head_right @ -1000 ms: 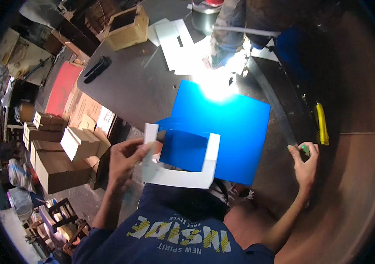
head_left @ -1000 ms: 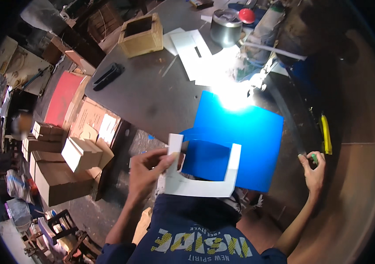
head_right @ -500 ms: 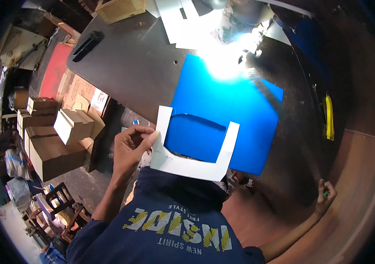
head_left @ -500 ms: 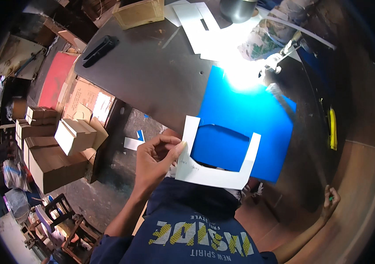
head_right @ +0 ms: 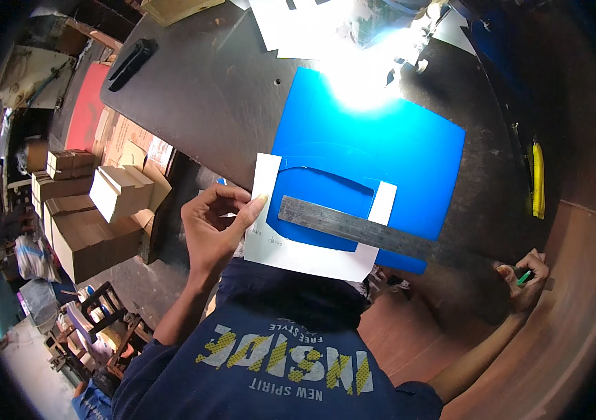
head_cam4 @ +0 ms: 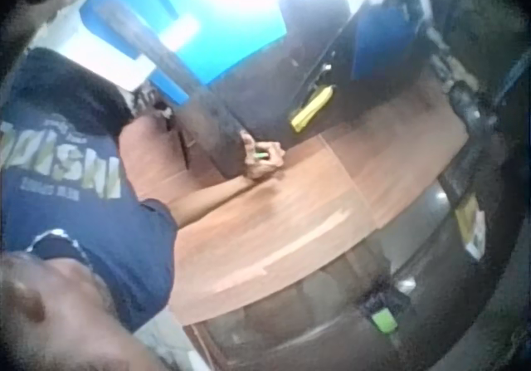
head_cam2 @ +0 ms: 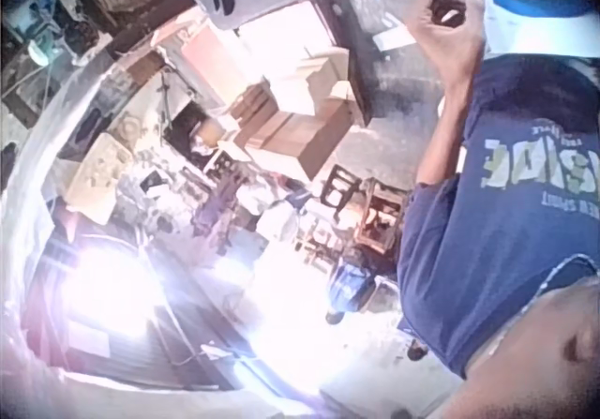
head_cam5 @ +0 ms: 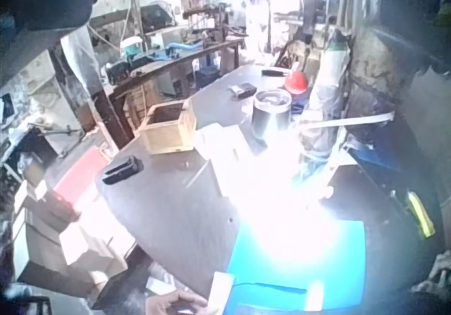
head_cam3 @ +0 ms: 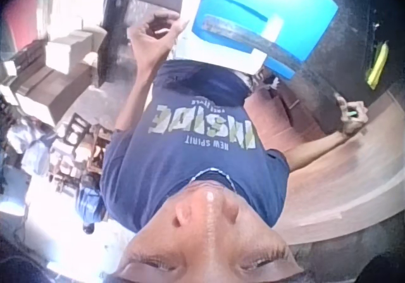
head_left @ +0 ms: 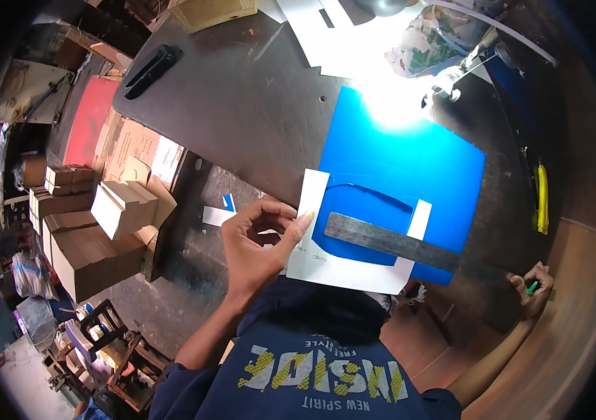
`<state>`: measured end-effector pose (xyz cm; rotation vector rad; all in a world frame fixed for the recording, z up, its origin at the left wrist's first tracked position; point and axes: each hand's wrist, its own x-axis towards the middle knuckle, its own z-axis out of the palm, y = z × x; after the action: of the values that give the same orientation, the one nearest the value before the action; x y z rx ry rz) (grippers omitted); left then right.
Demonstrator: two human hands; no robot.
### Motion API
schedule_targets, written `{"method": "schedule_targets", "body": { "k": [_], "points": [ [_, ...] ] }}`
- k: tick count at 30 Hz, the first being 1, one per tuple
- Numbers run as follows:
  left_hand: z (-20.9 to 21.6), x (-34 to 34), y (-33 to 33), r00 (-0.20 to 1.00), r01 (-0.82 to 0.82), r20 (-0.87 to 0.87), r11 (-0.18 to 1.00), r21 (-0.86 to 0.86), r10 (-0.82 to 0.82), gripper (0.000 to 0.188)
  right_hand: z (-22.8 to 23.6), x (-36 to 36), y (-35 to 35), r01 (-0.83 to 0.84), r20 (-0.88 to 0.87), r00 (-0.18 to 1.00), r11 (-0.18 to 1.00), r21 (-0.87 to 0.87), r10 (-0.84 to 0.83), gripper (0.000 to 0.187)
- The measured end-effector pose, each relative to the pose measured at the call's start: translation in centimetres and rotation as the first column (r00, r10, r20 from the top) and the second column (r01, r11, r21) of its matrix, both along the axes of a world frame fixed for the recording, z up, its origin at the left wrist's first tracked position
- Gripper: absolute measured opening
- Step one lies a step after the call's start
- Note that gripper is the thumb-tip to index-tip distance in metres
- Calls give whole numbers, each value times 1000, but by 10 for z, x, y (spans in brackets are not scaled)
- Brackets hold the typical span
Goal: The person marks lines on a blue plastic sheet using a ruler and a pen, then compares it against a white and blue plastic template.
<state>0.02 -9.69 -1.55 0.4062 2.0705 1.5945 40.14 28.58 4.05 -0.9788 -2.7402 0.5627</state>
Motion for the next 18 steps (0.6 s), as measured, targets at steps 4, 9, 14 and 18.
{"method": "schedule_targets", "body": {
  "k": [4,9,14,18],
  "points": [
    [0,2,1,1000,-6,-10,1000,16,6,12,0,2,-1,-15,15,1000,1000,17,15,60],
    [1,3,2,1000,-1,-31,1000,31,2,10,0,-4,-8,-35,-19,999,999,26,35,56],
    [2,4,4,1000,-3,-23,1000,23,4,11,6,-6,-4,-65,76,995,997,29,63,53],
    [8,5,10,1000,-18,20,1000,-8,18,11,16,-13,-15,-42,114,993,997,67,34,49]
  ]
}}
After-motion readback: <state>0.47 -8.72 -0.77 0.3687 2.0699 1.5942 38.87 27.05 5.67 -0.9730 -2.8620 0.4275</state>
